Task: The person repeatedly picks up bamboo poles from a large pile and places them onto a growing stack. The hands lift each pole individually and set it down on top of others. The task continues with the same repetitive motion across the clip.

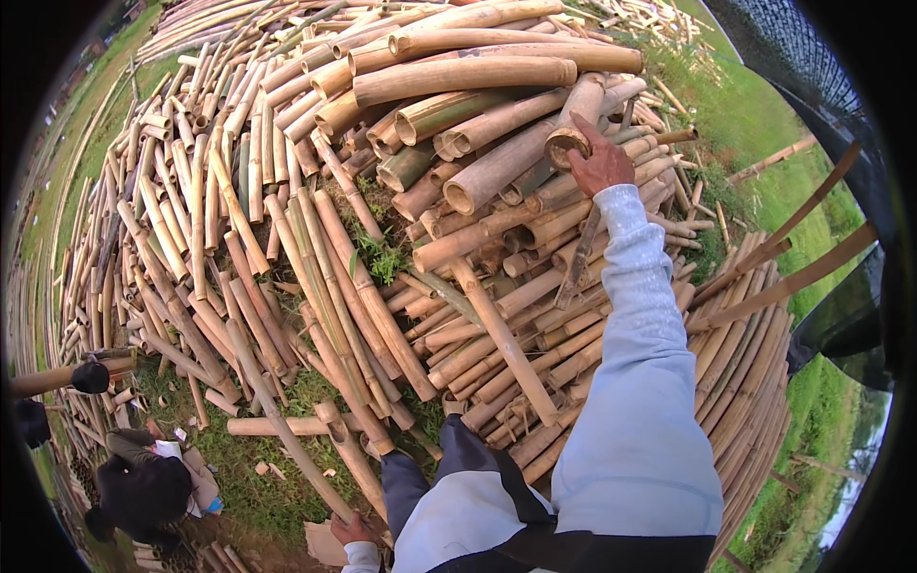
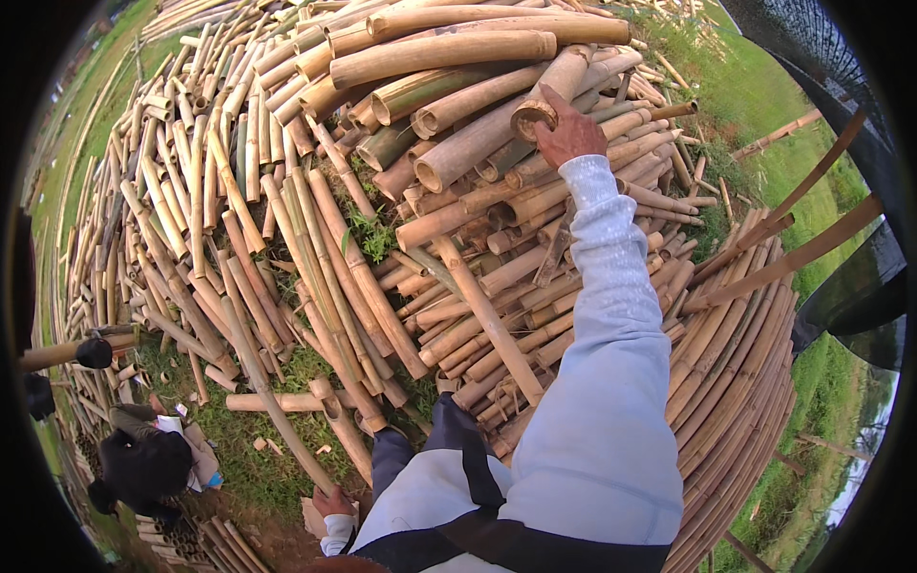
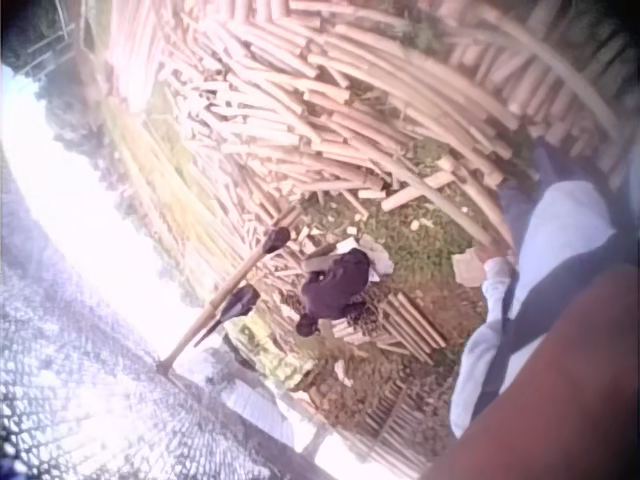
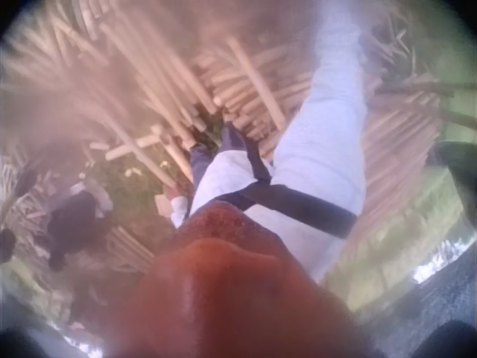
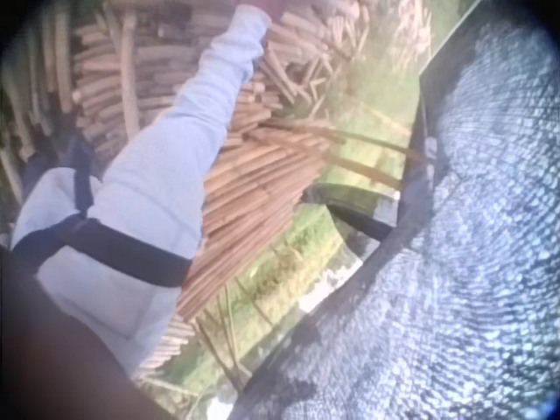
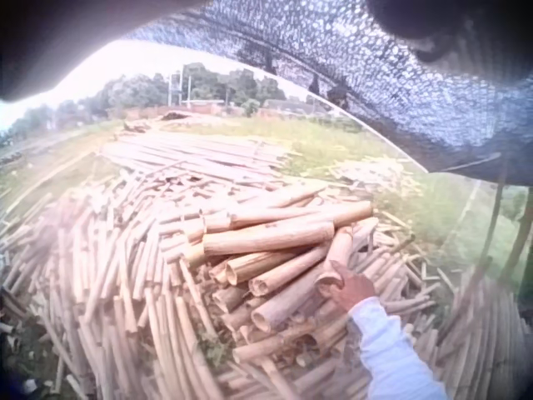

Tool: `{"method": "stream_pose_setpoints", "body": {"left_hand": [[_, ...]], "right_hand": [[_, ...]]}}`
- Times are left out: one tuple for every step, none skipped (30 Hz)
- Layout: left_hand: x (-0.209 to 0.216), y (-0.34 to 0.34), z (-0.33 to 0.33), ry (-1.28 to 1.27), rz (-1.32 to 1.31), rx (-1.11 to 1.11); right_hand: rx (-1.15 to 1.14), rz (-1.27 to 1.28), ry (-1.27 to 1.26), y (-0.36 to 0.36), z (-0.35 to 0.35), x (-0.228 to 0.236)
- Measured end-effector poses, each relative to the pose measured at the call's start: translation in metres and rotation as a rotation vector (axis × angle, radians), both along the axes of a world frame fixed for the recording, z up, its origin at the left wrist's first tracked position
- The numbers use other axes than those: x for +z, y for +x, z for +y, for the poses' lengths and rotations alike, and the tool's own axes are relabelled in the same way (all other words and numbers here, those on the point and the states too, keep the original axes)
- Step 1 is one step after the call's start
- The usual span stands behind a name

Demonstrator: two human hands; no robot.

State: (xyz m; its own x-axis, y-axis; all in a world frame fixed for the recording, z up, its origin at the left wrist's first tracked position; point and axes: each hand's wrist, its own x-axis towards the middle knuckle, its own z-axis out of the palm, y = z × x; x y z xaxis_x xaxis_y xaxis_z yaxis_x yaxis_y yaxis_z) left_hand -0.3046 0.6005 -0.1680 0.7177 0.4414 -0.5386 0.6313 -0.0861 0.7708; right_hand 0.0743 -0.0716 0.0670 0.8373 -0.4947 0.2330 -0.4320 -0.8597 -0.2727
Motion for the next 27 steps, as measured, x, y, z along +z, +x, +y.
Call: {"method": "stream_pose_setpoints", "body": {"left_hand": [[-0.005, 0.006, 0.001, -0.005, -0.013, -0.023], [-0.008, 0.011, 0.001, -0.007, -0.027, -0.046], [-0.006, 0.019, -0.003, -0.003, -0.018, -0.045], [0.0, 0.028, -0.01, 0.001, -0.01, -0.043], [0.008, 0.037, -0.018, 0.005, -0.001, -0.044], [0.014, 0.044, -0.024, 0.015, -0.017, -0.108], [0.018, 0.047, -0.026, -0.008, -0.01, -0.11], [0.02, 0.052, -0.029, -0.037, -0.001, -0.122], [0.023, 0.052, -0.031, -0.063, -0.001, -0.116], [0.026, 0.053, -0.033, -0.049, -0.016, -0.125], [0.028, 0.055, -0.039, -0.039, -0.034, -0.139], [0.028, 0.06, -0.046, -0.041, -0.049, -0.17], [0.029, 0.059, -0.046, -0.046, -0.052, -0.201], [0.032, 0.052, -0.042, -0.025, -0.059, -0.194], [0.036, 0.045, -0.039, -0.005, -0.067, -0.188], [0.034, 0.047, -0.045, -0.03, -0.063, -0.192], [0.035, 0.049, -0.045, -0.028, -0.046, -0.227], [0.036, 0.049, -0.047, -0.028, -0.035, -0.253], [0.036, 0.053, -0.053, -0.031, -0.035, -0.273], [0.039, 0.054, -0.055, -0.032, -0.022, -0.249], [0.043, 0.054, -0.056, -0.035, -0.008, -0.227], [0.047, 0.057, -0.06, -0.048, 0.009, -0.218], [0.05, 0.06, -0.065, -0.054, 0.01, -0.232], [0.054, 0.063, -0.07, -0.06, 0.011, -0.248], [0.053, 0.071, -0.075, -0.074, 0.017, -0.277], [0.047, 0.067, -0.064, -0.04, -0.01, -0.271], [0.033, 0.06, -0.05, -0.006, -0.038, -0.269]], "right_hand": [[0.098, -0.052, 0.032, -0.017, -0.025, -0.015], [0.157, -0.056, 0.133, -0.033, -0.039, -0.025], [0.216, -0.062, 0.233, -0.048, -0.047, -0.034], [0.149, -0.078, 0.544, -0.056, -0.051, -0.047], [0.074, -0.097, 0.853, -0.064, -0.053, -0.058], [-0.038, -0.119, 1.027, -0.066, -0.056, -0.068], [-0.162, -0.155, 1.196, -0.065, -0.052, -0.078], [-0.332, -0.198, 1.217, -0.057, -0.042, -0.083], [-0.482, -0.236, 1.239, -0.042, -0.031, -0.087], [-0.481, -0.151, 1.215, -0.037, -0.031, -0.099], [-0.482, -0.072, 1.186, -0.032, -0.035, -0.115], [-0.58, -0.188, 0.96, -0.021, -0.055, -0.154], [-0.672, -0.281, 0.735, -0.016, -0.066, -0.192], [-0.591, -0.272, 0.956, -0.011, -0.044, -0.172], [-0.569, -0.179, 0.823, 0.003, -0.02, -0.174], [-0.577, -0.203, 0.992, 0.001, -0.043, -0.188], [-0.606, -0.19, 1.1, 0.0, -0.057, -0.196], [-0.638, -0.174, 1.208, 0.001, -0.069, -0.205], [-0.674, -0.227, 1.224, 0.002, -0.077, -0.215], [-0.703, -0.271, 1.254, 0.004, -0.066, -0.22], [-0.709, -0.32, 1.351, 0.004, -0.057, -0.224], [-0.727, -0.381, 1.434, -0.007, -0.043, -0.201], [-0.742, -0.431, 1.443, -0.005, -0.052, -0.216], [-0.756, -0.483, 1.451, -0.003, -0.063, -0.236], [-0.782, -0.545, 1.446, -0.009, -0.079, -0.247], [-0.681, -0.693, 1.613, -0.014, -0.052, -0.223], [-0.673, -0.716, 1.654, -0.009, -0.047, -0.236]]}}
